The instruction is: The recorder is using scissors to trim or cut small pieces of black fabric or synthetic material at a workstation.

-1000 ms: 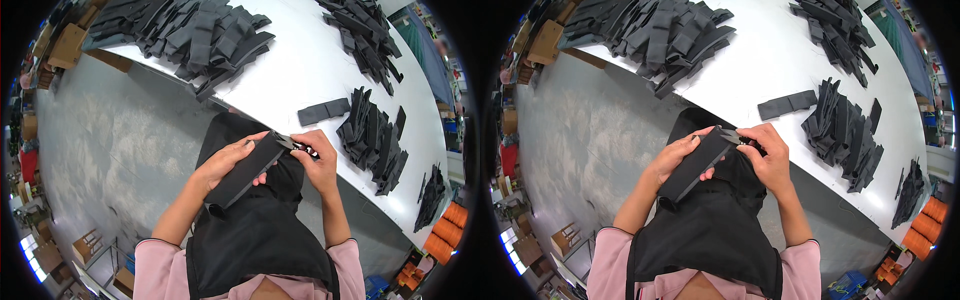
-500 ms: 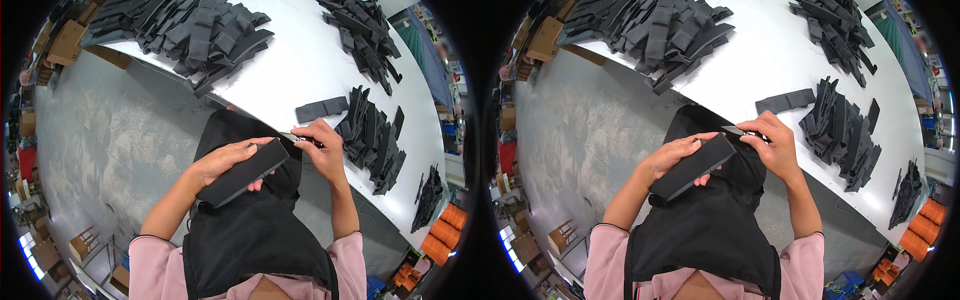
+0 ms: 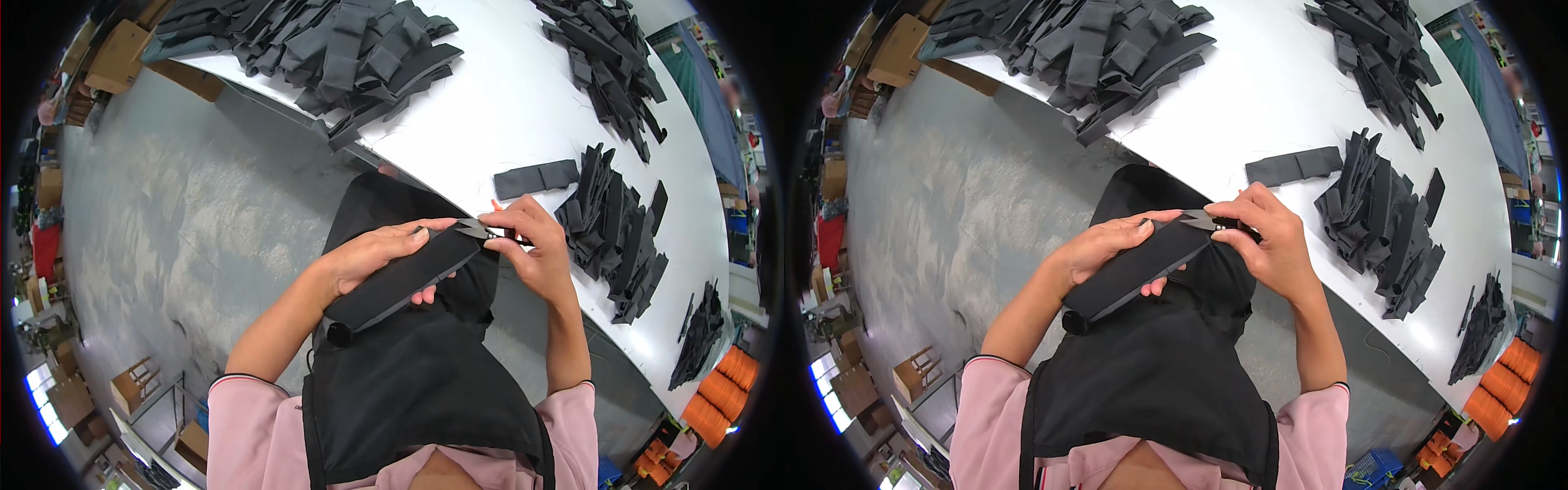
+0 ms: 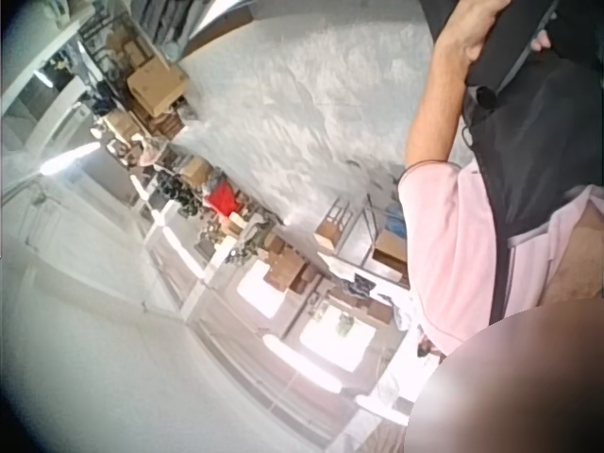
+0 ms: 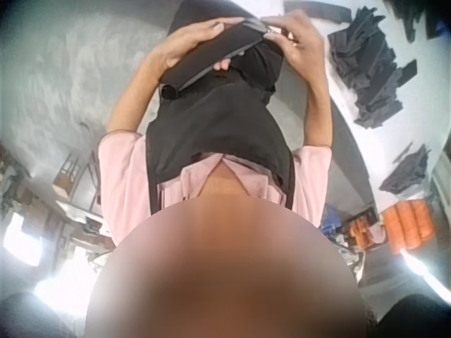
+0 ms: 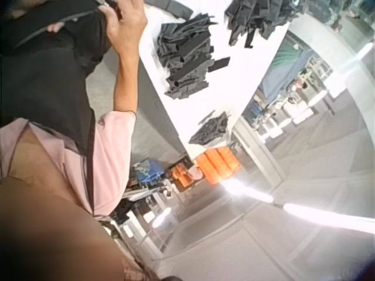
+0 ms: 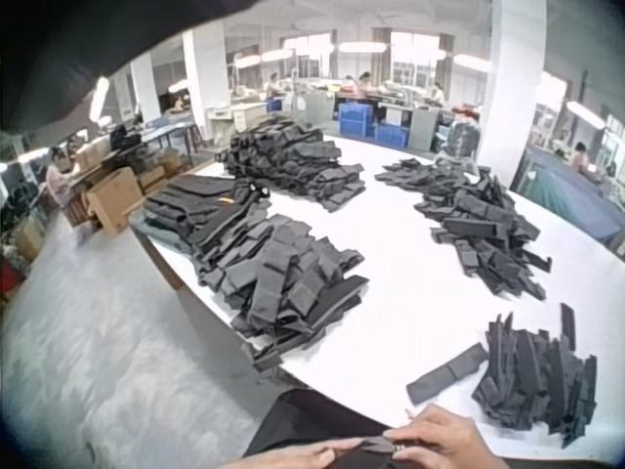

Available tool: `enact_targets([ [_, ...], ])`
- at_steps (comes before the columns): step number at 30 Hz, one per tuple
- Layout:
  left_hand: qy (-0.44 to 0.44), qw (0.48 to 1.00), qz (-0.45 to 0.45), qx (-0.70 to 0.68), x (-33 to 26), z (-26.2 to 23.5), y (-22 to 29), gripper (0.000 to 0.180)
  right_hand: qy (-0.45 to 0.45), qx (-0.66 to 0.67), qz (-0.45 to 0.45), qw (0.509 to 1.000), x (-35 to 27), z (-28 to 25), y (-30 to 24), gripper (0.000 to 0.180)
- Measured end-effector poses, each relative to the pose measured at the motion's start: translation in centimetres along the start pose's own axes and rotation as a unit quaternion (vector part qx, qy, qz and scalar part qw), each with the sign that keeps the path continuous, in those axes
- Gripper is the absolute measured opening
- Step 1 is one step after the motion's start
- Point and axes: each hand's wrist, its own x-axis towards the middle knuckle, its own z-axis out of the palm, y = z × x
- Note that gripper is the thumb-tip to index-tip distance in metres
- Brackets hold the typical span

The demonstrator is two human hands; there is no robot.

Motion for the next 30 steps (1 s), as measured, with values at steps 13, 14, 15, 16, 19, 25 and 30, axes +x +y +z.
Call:
enact_targets([
  [13, -0.015, 1.000, 0.004, -0.005, 0.1, -0.1, 0.1, 0.057, 0.051, -0.002, 0.025, 0.998, -1.5, 1.1, -0.2, 0.026],
  [14, -0.016, 1.000, 0.004, -0.005, 0.0, 0.0, 0.1, 0.057, 0.048, -0.009, 0.031, 0.998, -1.4, 1.1, -0.4, 0.026],
  [15, -0.009, 1.000, -0.001, 0.001, 0.1, 0.2, 0.1, 0.056, 0.049, -0.009, 0.031, 0.998, -1.3, 1.1, -0.4, 0.026],
  [16, -0.001, 1.000, -0.005, 0.006, 0.1, 0.3, 0.1, 0.056, 0.055, -0.011, 0.035, 0.998, -1.2, 1.2, -0.4, 0.025],
  [19, 0.042, 0.995, 0.004, 0.085, 0.2, 0.6, 0.0, 0.051, 0.089, -0.030, 0.047, 0.994, -1.4, 1.4, -0.1, 0.025],
  [25, 0.197, 0.876, 0.139, 0.418, 0.2, 1.4, -1.0, 0.038, 0.139, -0.032, 0.032, 0.989, -2.6, 2.7, -0.6, 0.028],
  [30, 0.317, 0.693, 0.260, 0.593, 0.8, 2.3, -1.9, 0.035, 0.222, -0.099, 0.056, 0.968, -3.4, 4.5, -0.9, 0.026],
])
